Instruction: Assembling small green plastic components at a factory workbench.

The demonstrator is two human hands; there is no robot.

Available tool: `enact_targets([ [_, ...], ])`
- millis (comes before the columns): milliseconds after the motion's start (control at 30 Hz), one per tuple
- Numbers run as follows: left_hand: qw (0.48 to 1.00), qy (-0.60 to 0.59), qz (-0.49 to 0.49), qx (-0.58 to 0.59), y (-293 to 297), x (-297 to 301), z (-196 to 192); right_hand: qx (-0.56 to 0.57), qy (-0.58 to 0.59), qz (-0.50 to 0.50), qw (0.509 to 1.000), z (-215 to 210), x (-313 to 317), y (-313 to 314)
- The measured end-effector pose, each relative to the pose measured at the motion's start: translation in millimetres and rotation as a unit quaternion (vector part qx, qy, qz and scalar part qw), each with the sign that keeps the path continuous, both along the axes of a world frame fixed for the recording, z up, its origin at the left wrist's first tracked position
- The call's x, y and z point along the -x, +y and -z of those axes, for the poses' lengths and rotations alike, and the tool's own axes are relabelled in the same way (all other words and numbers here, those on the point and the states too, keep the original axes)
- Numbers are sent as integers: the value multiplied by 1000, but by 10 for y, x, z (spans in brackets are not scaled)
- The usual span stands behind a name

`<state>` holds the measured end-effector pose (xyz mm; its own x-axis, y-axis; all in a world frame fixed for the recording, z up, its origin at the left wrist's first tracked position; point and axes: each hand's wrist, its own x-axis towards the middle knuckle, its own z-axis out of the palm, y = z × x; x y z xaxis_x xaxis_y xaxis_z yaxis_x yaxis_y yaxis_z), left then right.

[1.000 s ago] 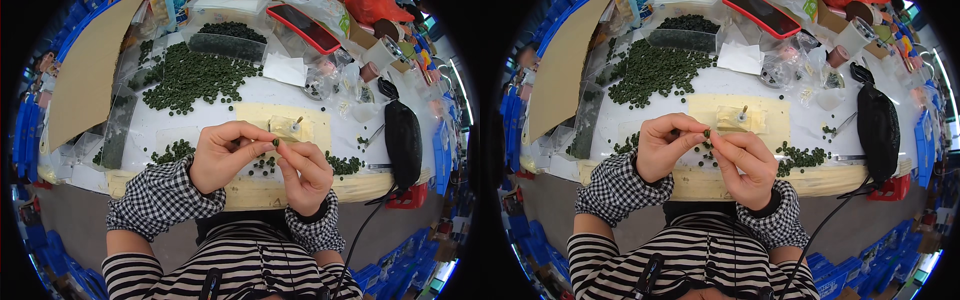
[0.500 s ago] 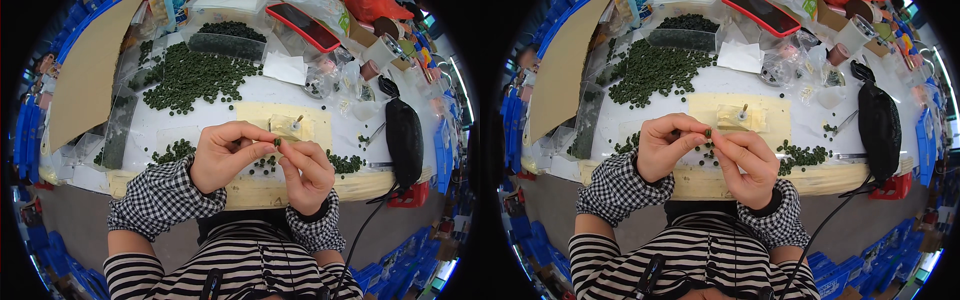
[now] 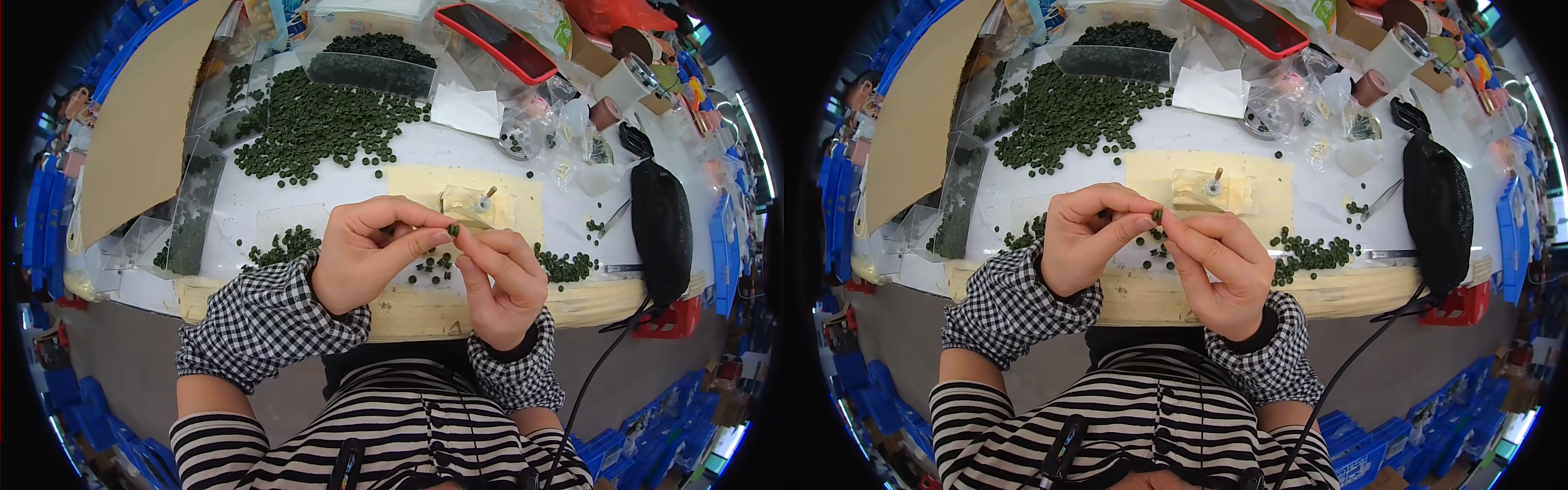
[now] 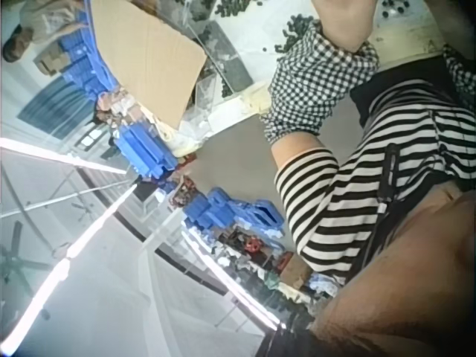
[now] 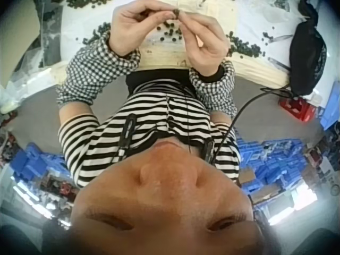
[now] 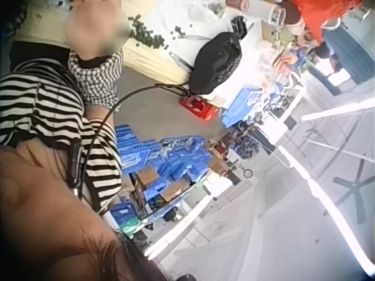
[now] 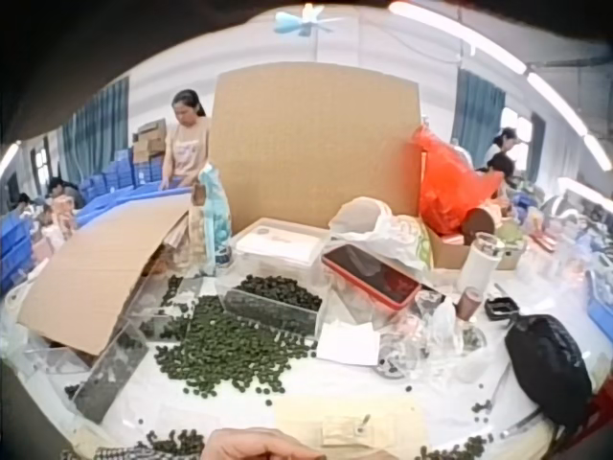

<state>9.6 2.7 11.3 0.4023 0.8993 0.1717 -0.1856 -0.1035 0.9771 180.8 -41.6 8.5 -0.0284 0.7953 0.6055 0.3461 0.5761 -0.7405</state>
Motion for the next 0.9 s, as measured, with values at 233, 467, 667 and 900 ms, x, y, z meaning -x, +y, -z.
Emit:
enact_targets([
  [233,1000,0,1,15,9,-15,8,5,-2,17,1000,-1,3,-4],
  [467,977,198,72,36,135,44,-67,47,46,83,994,58,16,-2],
  [667,947,291,136,19,154,52,-84,49,43,92,994,75,13,-1],
  [900,906,-164,156,357,231,85,9,18,13,108,994,55,4,30],
])
